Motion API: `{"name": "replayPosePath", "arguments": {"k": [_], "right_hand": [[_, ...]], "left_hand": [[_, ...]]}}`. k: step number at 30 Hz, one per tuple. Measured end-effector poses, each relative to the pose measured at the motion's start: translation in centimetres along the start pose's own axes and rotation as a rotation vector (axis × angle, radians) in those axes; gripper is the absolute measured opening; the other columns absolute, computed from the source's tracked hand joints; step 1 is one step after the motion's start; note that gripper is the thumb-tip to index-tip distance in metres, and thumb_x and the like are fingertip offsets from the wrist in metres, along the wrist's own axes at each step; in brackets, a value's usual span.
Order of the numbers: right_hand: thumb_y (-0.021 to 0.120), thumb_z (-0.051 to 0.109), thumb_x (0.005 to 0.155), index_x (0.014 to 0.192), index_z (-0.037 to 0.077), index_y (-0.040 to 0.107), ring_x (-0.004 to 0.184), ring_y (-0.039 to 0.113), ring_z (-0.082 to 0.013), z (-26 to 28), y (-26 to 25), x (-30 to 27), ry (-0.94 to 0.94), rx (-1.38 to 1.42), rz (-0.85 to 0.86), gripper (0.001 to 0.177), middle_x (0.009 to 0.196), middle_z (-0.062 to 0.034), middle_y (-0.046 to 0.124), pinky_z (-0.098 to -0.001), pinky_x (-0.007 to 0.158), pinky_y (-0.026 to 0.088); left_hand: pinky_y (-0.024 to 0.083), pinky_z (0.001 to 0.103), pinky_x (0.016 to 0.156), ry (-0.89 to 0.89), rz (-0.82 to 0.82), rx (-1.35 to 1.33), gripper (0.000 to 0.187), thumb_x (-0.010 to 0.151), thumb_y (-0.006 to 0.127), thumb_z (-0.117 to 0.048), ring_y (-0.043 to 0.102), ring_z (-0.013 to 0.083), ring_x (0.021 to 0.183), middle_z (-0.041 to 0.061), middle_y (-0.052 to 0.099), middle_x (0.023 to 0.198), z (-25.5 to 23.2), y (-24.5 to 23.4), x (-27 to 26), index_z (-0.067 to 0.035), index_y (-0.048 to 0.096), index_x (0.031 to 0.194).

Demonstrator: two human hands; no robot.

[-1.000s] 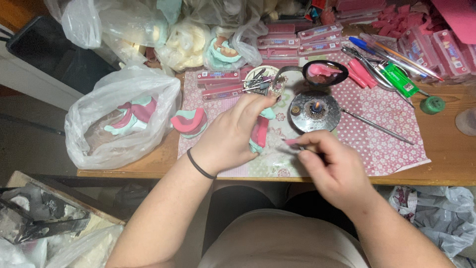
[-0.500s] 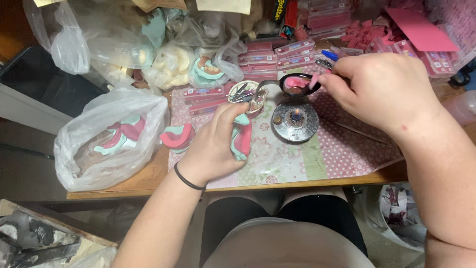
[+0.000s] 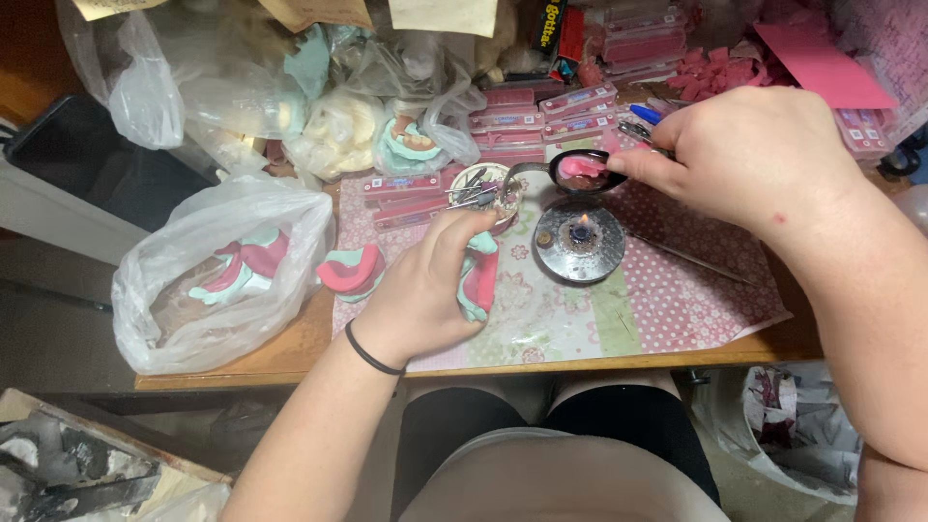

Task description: The person uses a metal tool to scrape and smooth the surface of a pink and teal denture held in the left hand. The person repeatedly dips the tool into a small metal dish and continues scraping the denture surface throughout the clip.

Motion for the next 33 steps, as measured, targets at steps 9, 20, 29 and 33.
{"name": "replayPosePath", "arguments": {"k": [9,20,29,33], "right_hand": [[0.037,0.101,0.098,0.081,0.037,0.067,0.079,0.077,-0.0239,-2.1,2.7,0.2,0.02,-0.046,-0.212,0.072,0.07,0.0028,0.072,-0.035,0.064,0.058],[0.057,0.01,0.095,0.128,0.009,0.066,0.107,0.066,-0.0469,-3.7,8.4,-3.6,0.044,0.644,-0.252,0.034,0.118,-0.0236,0.069,-0.0609,0.091,0.051],[0.074,0.015,0.09,0.122,0.015,0.077,0.109,0.066,-0.0343,-2.1,14.8,-5.6,-0.028,0.578,-0.459,0.032,0.115,-0.0095,0.073,-0.046,0.095,0.053],[0.073,0.012,0.103,0.102,0.009,0.073,0.095,0.068,-0.035,1.7,10.9,-8.7,-0.165,0.571,-0.834,0.004,0.102,-0.012,0.075,-0.0472,0.089,0.053]], "left_hand": [[0.055,0.045,0.101,0.038,-0.005,0.007,0.102,0.058,0.079,0.002,0.054,0.0398,0.133,0.021,0.05,0.143,0.1,0.0,-0.1,-0.004,0.034,0.149],[0.053,0.045,0.107,-0.062,-0.086,0.048,0.1,0.07,0.09,-0.017,0.055,0.037,0.139,0.019,0.051,0.149,0.2,-0.2,-0.5,-0.006,0.033,0.152],[0.052,0.041,0.092,-0.248,0.089,-0.153,0.086,0.074,0.069,-0.013,0.063,0.0312,0.107,0.013,0.059,0.126,-2.0,-0.4,1.5,-0.012,0.03,0.151],[0.052,0.044,0.095,-0.278,0.114,-0.091,0.09,0.07,0.071,-0.016,0.063,0.0361,0.12,0.016,0.054,0.144,-1.9,-0.4,1.6,-0.012,0.032,0.15]]}}
Point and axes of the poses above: each hand's wrist, its own x-axis towards the middle knuckle, its own y-axis out of the palm, z = x × y, the point moved 1 cm from there along x, towards the middle knuckle
